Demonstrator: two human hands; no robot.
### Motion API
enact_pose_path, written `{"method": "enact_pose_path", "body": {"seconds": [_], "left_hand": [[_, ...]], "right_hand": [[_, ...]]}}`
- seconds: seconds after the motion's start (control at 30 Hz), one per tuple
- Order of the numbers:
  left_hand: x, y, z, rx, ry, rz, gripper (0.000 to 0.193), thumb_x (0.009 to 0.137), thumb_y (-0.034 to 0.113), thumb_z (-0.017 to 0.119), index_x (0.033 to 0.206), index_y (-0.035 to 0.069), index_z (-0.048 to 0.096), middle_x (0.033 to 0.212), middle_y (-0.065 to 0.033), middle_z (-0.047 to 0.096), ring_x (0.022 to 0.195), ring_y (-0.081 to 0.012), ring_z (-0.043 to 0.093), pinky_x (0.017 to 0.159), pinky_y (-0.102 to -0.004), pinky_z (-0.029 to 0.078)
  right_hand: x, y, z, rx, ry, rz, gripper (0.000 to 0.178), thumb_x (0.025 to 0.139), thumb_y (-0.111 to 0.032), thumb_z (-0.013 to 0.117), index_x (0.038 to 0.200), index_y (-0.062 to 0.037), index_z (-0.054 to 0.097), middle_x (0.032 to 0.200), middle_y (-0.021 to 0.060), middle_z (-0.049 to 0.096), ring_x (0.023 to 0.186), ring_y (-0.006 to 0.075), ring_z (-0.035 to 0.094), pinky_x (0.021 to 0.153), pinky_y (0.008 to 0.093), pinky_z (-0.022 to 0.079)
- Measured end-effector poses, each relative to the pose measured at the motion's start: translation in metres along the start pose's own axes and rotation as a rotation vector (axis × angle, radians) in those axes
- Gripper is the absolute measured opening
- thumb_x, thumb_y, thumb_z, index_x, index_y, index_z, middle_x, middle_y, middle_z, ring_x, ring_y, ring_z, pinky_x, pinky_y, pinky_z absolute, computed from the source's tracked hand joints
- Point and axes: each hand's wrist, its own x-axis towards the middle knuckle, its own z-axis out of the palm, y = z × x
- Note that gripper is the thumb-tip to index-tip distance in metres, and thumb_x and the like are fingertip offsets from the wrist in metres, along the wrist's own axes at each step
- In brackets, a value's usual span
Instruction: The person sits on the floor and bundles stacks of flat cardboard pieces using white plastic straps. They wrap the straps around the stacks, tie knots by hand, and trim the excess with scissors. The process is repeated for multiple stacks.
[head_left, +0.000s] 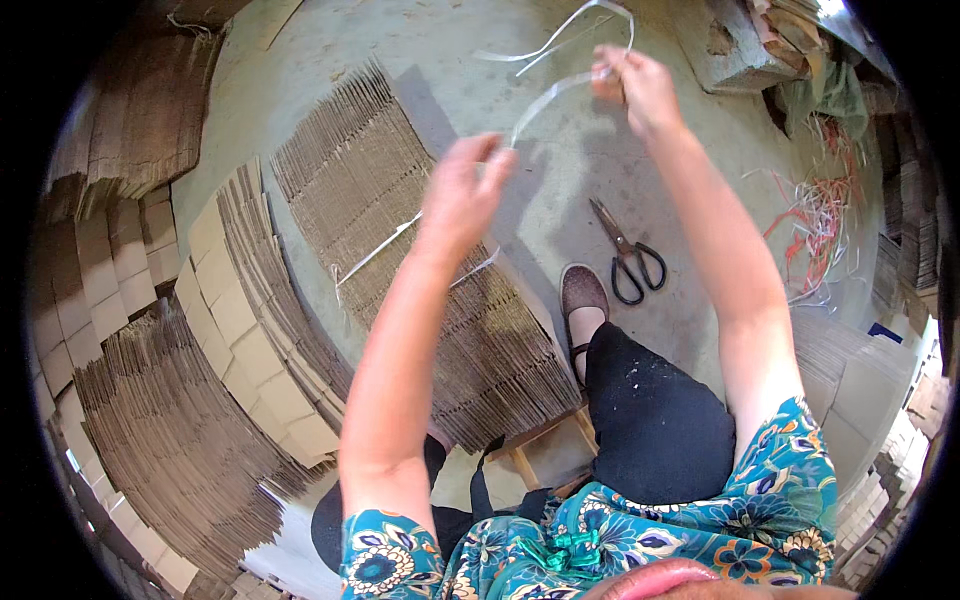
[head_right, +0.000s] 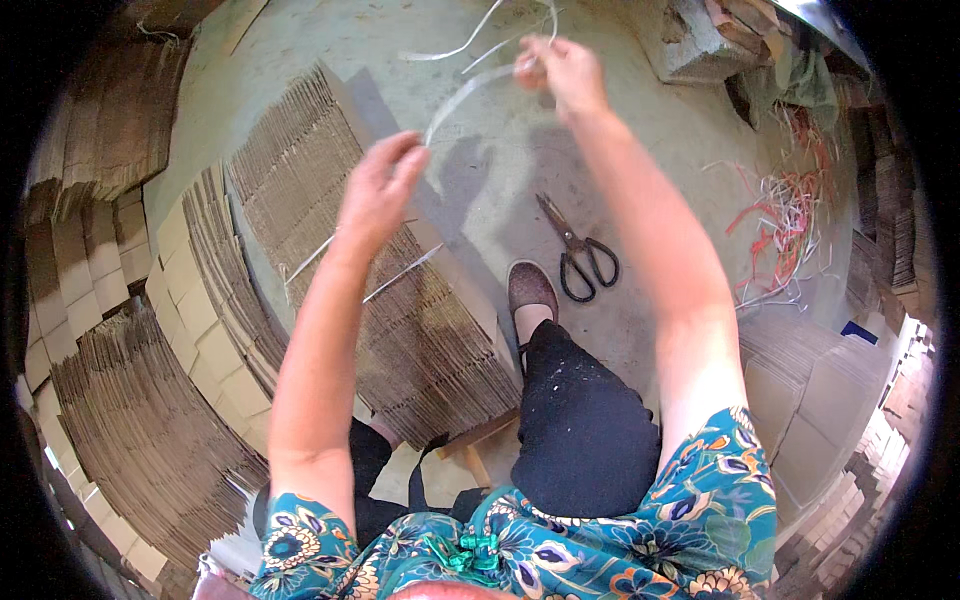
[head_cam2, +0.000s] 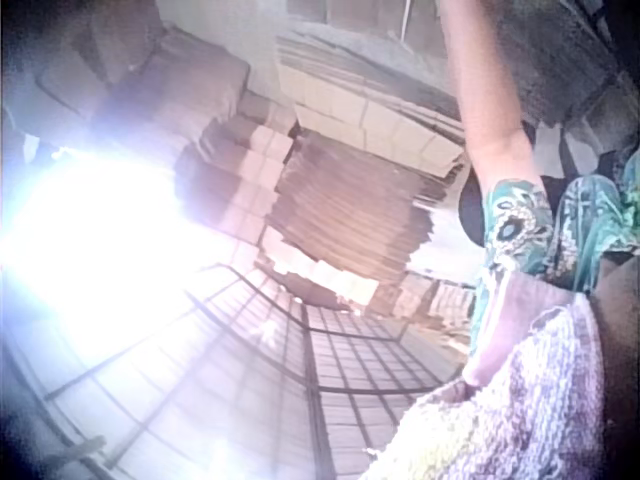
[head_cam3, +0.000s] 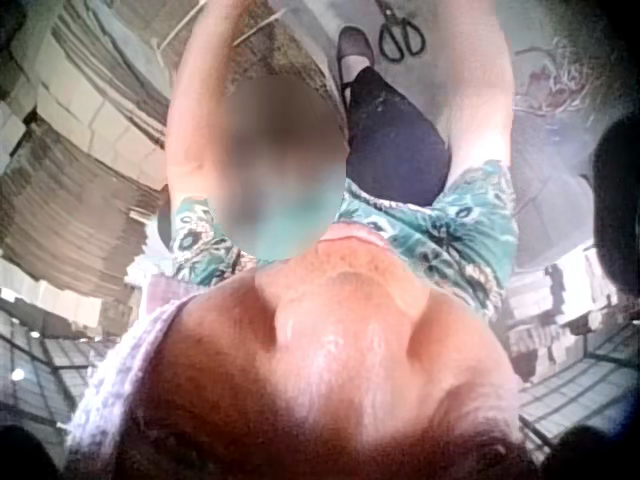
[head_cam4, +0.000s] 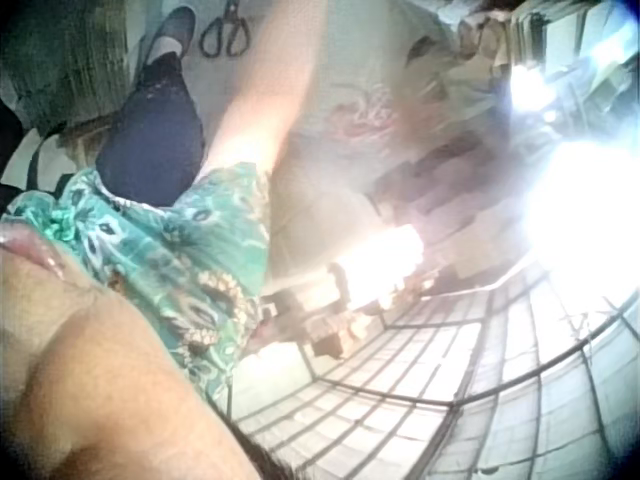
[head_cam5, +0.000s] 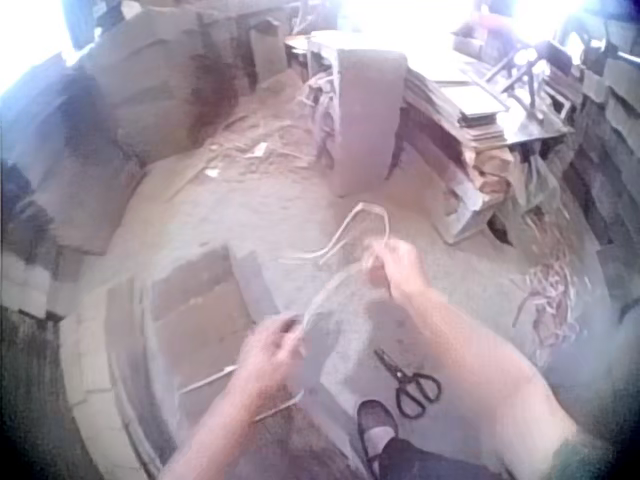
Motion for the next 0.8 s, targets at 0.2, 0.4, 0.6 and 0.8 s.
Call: {"method": "enact_pose_path", "body": {"seconds": [0.2,0.4,0.6,0.8], "left_hand": [[-0.076,-0.088,-0.075,0.121,0.777,-0.341,0.032,0.091,0.025,0.052,0.114,0.003,0.057,0.109,-0.0103,0.059,0.102,-0.0185,0.054,0.089,-0.0305,0.041],[-0.210,-0.235,-0.108,-0.359,0.803,-0.991,0.041,0.091,0.032,0.046,0.118,0.001,0.053,0.118,-0.0129,0.055,0.105,-0.0259,0.053,0.089,-0.0363,0.042],[-0.219,-0.201,-0.034,-0.950,0.576,-1.113,0.055,0.088,0.050,0.043,0.121,0.007,0.052,0.113,-0.0140,0.058,0.100,-0.0304,0.057,0.085,-0.0447,0.045],[-0.237,-0.242,-0.030,-1.473,0.499,-1.142,0.052,0.087,0.048,0.049,0.120,0.008,0.054,0.112,-0.0130,0.059,0.098,-0.0285,0.058,0.085,-0.0406,0.046]], "right_hand": [[0.050,0.038,-0.017,-0.429,0.292,0.165,0.058,0.079,-0.027,0.069,0.122,0.0035,0.046,0.100,0.0159,0.062,0.083,0.0221,0.064,0.070,0.0300,0.052],[-0.089,0.186,0.018,-0.783,-0.349,0.313,0.034,0.081,-0.036,0.062,0.087,-0.0025,0.061,0.084,0.0096,0.065,0.080,0.0242,0.059,0.070,0.0401,0.046],[-0.165,0.225,0.065,-0.755,-0.340,0.542,0.059,0.087,-0.053,0.043,0.094,0.0032,0.061,0.088,0.0223,0.063,0.085,0.0306,0.061,0.077,0.0402,0.046],[-0.166,0.210,0.081,-0.779,-0.410,0.484,0.068,0.088,-0.057,0.035,0.099,0.0037,0.063,0.101,0.0269,0.061,0.098,0.0381,0.058,0.084,0.0432,0.043]]}}
